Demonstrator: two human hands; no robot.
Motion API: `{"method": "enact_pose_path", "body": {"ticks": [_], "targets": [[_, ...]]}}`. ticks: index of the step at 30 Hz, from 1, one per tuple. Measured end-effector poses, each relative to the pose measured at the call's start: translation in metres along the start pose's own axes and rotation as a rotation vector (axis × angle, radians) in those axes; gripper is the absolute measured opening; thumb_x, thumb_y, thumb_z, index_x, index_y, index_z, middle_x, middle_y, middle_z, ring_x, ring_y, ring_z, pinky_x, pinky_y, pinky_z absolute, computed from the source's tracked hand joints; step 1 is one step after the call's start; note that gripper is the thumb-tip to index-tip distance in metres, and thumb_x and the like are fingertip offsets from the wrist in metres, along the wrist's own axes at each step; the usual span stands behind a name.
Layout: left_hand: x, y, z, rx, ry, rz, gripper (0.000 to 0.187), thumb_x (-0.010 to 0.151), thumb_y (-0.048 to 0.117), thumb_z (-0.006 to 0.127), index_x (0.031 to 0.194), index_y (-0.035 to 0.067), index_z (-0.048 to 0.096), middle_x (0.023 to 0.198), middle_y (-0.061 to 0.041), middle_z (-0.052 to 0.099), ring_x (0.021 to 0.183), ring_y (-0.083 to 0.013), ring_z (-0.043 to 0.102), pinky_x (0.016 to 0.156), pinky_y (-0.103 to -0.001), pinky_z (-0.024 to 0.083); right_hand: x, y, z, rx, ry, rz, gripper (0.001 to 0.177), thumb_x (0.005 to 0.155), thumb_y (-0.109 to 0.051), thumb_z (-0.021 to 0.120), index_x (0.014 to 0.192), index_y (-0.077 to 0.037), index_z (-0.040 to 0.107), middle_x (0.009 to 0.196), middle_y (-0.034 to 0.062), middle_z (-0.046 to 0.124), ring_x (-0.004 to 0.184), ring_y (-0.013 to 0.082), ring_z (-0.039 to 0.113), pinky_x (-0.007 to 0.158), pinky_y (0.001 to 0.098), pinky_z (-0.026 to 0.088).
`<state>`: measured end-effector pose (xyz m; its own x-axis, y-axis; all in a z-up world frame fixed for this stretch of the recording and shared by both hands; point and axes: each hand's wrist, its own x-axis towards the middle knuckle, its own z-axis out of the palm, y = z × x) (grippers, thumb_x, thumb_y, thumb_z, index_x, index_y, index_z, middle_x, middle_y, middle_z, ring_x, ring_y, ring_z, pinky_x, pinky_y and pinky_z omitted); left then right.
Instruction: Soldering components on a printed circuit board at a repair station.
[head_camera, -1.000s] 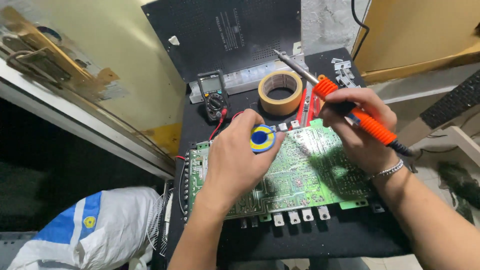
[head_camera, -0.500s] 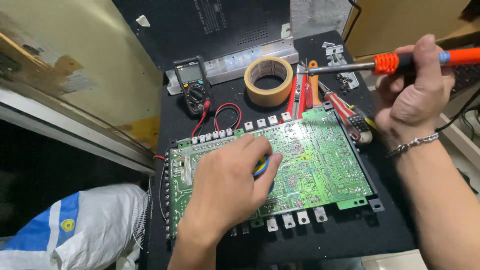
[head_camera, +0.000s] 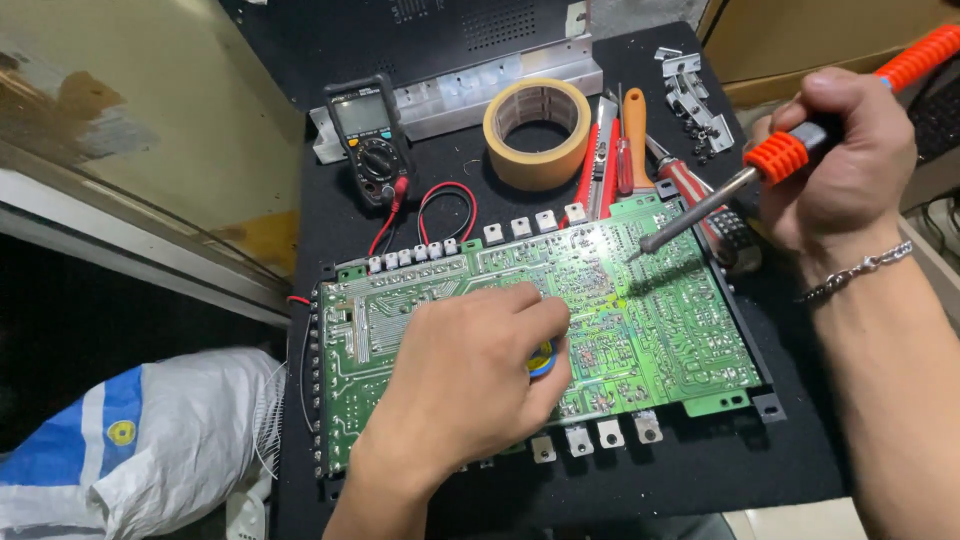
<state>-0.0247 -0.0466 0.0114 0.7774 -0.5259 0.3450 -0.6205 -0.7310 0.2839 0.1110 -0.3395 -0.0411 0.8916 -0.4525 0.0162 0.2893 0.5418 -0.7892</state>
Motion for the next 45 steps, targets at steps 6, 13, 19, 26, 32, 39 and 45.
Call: {"method": "enact_pose_path", "body": {"ticks": [6,13,19,26,32,39,45], "targets": [[-0.001,-0.002,0.002,-0.024,-0.040,0.017,0.017,0.087,0.023,0.064,0.075,0.013,0.056,0.067,-0.002,0.054,0.061,-0.0286,0.059,0.042,-0.047,0.040,-0.013,0.001,0.001,-0.146,-0.215,0.018,0.010,0.083,-0.011,0.066,0.076,-0.006,0.061,0.063,0.0061,0.056,0.055,0.0180,0.052,0.062,0.0310,0.052],[-0.001,-0.003,0.000,-0.023,0.003,0.023,0.019,0.086,0.023,0.065,0.075,0.014,0.053,0.069,-0.002,0.054,0.062,-0.0297,0.059,0.044,-0.049,0.040,-0.013,0.003,0.001,-0.183,-0.236,0.061,0.008,0.082,-0.011,0.067,0.078,-0.007,0.061,0.061,0.0059,0.054,0.055,0.0179,0.054,0.063,0.0321,0.052],[-0.001,-0.002,0.000,-0.048,-0.007,0.041,0.016,0.086,0.023,0.064,0.077,0.013,0.056,0.070,-0.003,0.056,0.064,-0.0303,0.060,0.046,-0.049,0.041,-0.016,0.003,0.002,-0.273,-0.337,0.072,0.013,0.081,-0.015,0.068,0.072,-0.009,0.062,0.061,0.0033,0.055,0.056,0.0151,0.055,0.063,0.0268,0.050],[-0.001,-0.002,0.002,-0.057,-0.018,0.046,0.017,0.087,0.023,0.065,0.076,0.013,0.056,0.070,-0.003,0.056,0.065,-0.0306,0.060,0.047,-0.049,0.042,-0.024,0.001,0.008,-0.318,-0.412,0.117,0.019,0.083,-0.015,0.067,0.068,-0.009,0.057,0.059,0.0036,0.053,0.053,0.0149,0.050,0.060,0.0257,0.045],[-0.001,-0.002,0.003,-0.050,-0.030,0.043,0.017,0.087,0.024,0.065,0.077,0.013,0.056,0.071,-0.004,0.057,0.066,-0.0309,0.061,0.047,-0.049,0.043,-0.029,-0.001,0.012,-0.376,-0.446,0.101,0.022,0.083,-0.018,0.066,0.066,-0.010,0.055,0.059,0.0022,0.053,0.054,0.0137,0.052,0.060,0.0247,0.044],[-0.001,-0.002,0.002,-0.054,-0.032,0.040,0.016,0.087,0.023,0.065,0.078,0.013,0.057,0.071,-0.004,0.057,0.066,-0.0311,0.061,0.048,-0.049,0.043,-0.031,-0.001,0.012,-0.396,-0.449,0.113,0.019,0.081,-0.018,0.068,0.068,-0.011,0.057,0.060,0.0022,0.053,0.055,0.0125,0.051,0.062,0.0234,0.044],[-0.001,-0.002,0.002,-0.040,-0.035,0.040,0.016,0.087,0.023,0.065,0.078,0.013,0.057,0.072,-0.003,0.057,0.067,-0.0301,0.062,0.048,-0.049,0.044,-0.031,0.001,0.012,-0.376,-0.456,0.121,0.022,0.082,-0.018,0.066,0.066,-0.010,0.053,0.059,0.0044,0.050,0.055,0.0141,0.050,0.064,0.0268,0.045]]}}
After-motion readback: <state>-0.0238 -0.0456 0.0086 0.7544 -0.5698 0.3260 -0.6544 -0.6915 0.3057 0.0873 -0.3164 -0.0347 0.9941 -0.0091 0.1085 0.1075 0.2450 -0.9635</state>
